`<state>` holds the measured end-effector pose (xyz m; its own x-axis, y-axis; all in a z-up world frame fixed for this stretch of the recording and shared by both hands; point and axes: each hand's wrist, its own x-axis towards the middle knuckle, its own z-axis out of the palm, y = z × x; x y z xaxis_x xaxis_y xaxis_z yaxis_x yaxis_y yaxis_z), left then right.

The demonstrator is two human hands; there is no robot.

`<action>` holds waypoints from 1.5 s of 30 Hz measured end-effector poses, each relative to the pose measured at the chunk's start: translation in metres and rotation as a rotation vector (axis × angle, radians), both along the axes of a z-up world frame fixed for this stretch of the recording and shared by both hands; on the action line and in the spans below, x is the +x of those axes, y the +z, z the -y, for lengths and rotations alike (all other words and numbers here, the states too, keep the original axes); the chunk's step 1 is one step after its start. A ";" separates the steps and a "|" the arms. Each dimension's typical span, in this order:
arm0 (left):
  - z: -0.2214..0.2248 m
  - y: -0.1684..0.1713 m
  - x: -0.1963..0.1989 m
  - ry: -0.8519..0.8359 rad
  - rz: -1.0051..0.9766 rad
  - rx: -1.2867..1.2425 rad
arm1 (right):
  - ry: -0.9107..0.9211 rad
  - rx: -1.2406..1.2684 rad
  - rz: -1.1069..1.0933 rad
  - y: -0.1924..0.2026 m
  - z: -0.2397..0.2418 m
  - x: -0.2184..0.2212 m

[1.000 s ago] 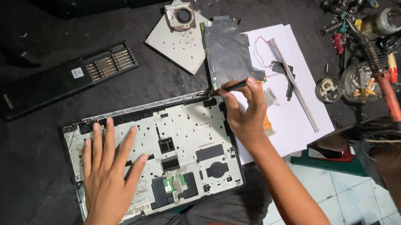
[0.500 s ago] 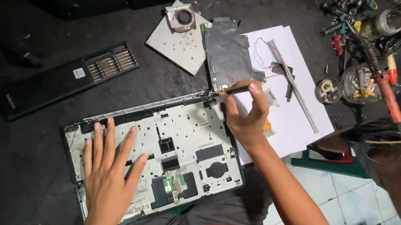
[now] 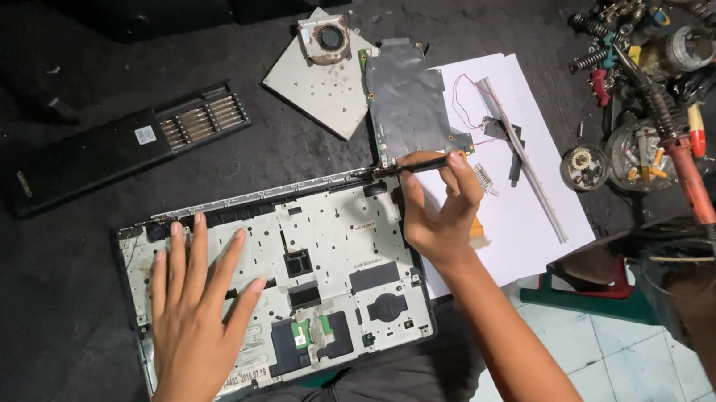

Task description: Cleaning a laptop motherboard and internal chassis using a brush and small hand tools.

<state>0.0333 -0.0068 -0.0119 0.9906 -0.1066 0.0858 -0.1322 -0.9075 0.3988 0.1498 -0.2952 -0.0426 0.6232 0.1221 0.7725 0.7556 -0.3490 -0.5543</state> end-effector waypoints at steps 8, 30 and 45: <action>-0.001 -0.001 0.001 0.001 -0.012 0.005 | 0.039 0.022 0.014 0.008 -0.002 0.004; -0.001 -0.002 0.000 0.005 -0.022 -0.002 | -0.043 0.079 -0.058 0.016 -0.009 -0.001; 0.000 -0.004 -0.001 -0.014 0.001 0.077 | -0.109 0.055 -0.073 0.019 -0.006 -0.001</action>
